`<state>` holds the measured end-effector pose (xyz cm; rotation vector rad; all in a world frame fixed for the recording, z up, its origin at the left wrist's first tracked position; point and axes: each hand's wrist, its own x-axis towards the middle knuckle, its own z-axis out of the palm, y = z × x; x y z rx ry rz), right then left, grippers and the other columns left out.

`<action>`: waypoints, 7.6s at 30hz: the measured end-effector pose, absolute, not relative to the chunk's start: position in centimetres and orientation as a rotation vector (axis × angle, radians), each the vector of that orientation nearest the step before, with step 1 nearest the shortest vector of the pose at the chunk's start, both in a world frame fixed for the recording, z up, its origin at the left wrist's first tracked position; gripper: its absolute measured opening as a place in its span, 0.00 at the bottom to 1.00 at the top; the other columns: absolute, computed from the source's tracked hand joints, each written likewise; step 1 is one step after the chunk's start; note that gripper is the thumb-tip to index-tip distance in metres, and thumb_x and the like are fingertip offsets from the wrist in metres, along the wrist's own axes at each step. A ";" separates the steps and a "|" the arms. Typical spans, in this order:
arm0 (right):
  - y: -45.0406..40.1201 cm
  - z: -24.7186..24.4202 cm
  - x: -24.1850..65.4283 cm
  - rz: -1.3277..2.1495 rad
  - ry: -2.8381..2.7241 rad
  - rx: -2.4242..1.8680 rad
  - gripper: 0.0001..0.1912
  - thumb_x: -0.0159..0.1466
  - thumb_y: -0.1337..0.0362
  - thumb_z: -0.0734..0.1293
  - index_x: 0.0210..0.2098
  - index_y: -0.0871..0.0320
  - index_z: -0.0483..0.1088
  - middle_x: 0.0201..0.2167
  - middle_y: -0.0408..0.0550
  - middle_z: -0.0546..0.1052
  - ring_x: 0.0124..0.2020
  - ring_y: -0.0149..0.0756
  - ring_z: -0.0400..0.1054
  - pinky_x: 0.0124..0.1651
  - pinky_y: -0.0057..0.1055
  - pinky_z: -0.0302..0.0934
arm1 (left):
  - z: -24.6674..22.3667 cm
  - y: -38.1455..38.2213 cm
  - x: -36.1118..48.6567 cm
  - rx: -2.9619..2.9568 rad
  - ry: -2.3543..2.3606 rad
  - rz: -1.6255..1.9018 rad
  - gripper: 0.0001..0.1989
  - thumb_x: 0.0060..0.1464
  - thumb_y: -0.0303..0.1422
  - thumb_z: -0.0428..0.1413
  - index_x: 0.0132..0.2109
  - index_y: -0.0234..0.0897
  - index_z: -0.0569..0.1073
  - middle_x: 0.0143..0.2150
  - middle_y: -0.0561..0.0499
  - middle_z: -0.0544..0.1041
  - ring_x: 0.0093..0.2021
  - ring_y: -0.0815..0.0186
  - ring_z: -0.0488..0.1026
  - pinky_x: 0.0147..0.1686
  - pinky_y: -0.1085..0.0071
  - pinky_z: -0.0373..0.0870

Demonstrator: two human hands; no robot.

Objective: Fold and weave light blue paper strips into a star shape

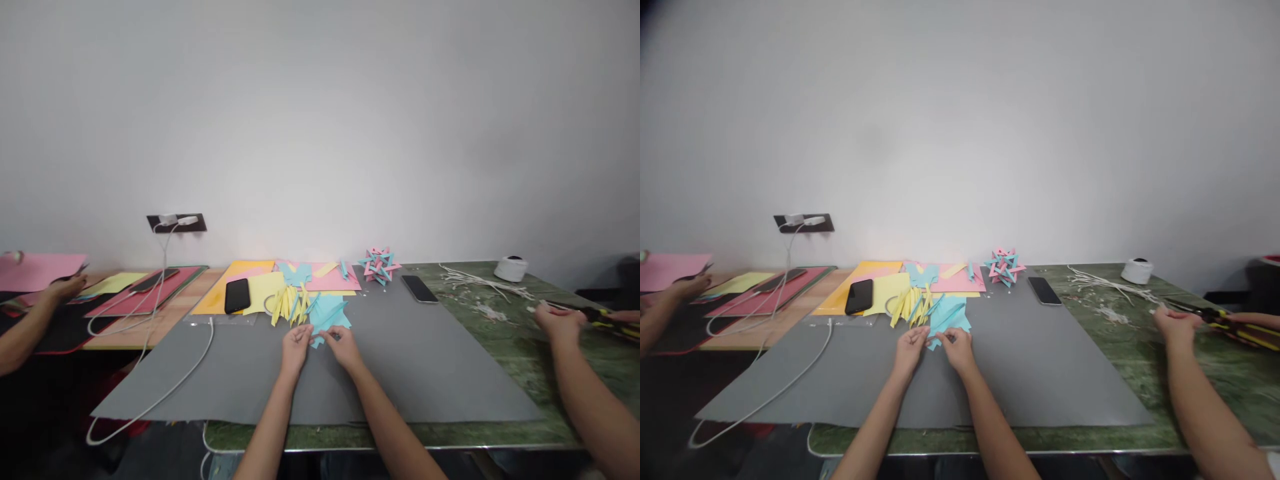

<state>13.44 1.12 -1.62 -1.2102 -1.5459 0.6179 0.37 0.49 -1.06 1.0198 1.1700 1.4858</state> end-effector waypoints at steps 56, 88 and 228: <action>-0.1 -0.8 12.7 0.401 -1.658 -1.179 0.10 0.52 0.62 0.59 0.28 0.56 0.71 0.10 0.36 0.61 0.15 0.26 0.55 0.26 0.23 0.50 | 0.1 -0.2 0.6 1.240 1.134 1.248 0.15 0.39 0.41 0.55 0.28 0.31 0.73 0.24 0.47 0.76 0.27 0.65 0.73 0.22 0.77 0.64; 1.8 -1.8 13.8 0.759 -1.389 -0.983 0.14 0.49 0.55 0.63 0.17 0.61 0.68 0.17 0.41 0.66 0.21 0.27 0.58 0.27 0.24 0.55 | 0.8 -0.6 0.6 1.242 1.097 1.223 0.16 0.40 0.41 0.54 0.30 0.31 0.72 0.32 0.42 0.76 0.28 0.64 0.73 0.21 0.77 0.62; 0.8 -1.2 12.9 1.005 -1.230 -0.966 0.10 0.48 0.59 0.64 0.23 0.61 0.68 0.19 0.44 0.70 0.20 0.28 0.62 0.24 0.25 0.57 | 0.6 -0.6 0.8 1.247 1.115 1.383 0.10 0.36 0.36 0.58 0.24 0.33 0.73 0.19 0.51 0.72 0.21 0.70 0.68 0.23 0.75 0.63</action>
